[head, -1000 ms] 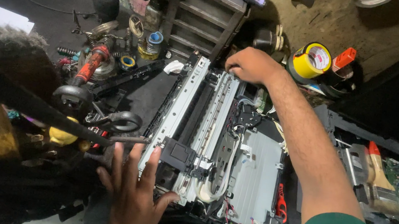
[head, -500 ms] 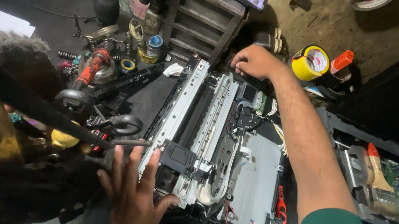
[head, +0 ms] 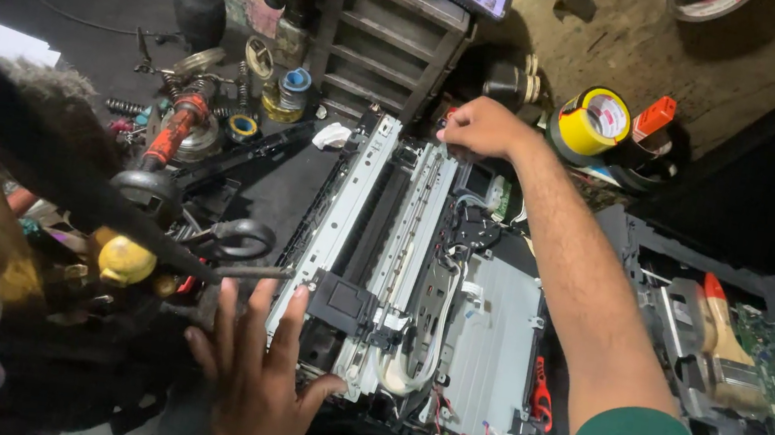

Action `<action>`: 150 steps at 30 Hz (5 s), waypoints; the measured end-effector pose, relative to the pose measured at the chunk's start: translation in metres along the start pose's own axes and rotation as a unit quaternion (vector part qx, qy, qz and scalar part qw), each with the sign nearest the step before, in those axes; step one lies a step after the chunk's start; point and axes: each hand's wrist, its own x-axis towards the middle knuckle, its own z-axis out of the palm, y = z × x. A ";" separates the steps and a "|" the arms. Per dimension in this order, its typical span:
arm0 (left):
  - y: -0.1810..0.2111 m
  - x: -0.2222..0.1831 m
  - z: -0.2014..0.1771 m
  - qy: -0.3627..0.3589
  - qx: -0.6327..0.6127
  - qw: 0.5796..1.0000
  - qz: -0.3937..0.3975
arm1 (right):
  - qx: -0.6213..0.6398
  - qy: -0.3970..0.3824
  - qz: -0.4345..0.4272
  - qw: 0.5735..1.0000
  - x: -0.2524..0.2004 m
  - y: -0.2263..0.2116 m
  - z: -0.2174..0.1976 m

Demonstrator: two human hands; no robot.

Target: Cleaning and repairing the internal components of a disassembled printer using a brush and a screwdriver

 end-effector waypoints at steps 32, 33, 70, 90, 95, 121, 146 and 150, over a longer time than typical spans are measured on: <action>-0.002 0.000 0.001 -0.013 -0.017 1.000 -0.001 | -0.089 0.071 0.069 0.991 -0.001 -0.027 0.011; -0.002 0.000 0.001 -0.010 -0.018 1.000 -0.002 | -0.086 0.065 0.046 0.993 -0.006 -0.035 0.008; -0.004 0.000 0.003 -0.003 0.005 1.000 -0.008 | -0.331 0.051 -0.239 0.911 -0.012 -0.032 -0.007; 0.015 -0.004 -0.039 -0.016 -0.142 0.983 0.119 | -0.313 0.209 -0.372 0.848 -0.172 -0.099 0.007; 0.018 -0.001 -0.080 0.052 -0.161 0.977 0.133 | -0.264 0.115 -0.466 0.837 -0.207 -0.138 0.061; 0.007 -0.033 -0.048 -0.060 -0.200 0.968 0.141 | -0.139 -0.053 -0.461 0.875 -0.282 -0.179 0.134; 0.000 -0.041 -0.028 -0.015 -0.179 0.977 0.116 | -0.330 0.068 -0.071 0.939 -0.348 -0.166 0.139; -0.001 -0.044 -0.020 -0.023 -0.186 0.976 0.109 | -0.239 0.089 -0.205 0.945 -0.323 -0.172 0.152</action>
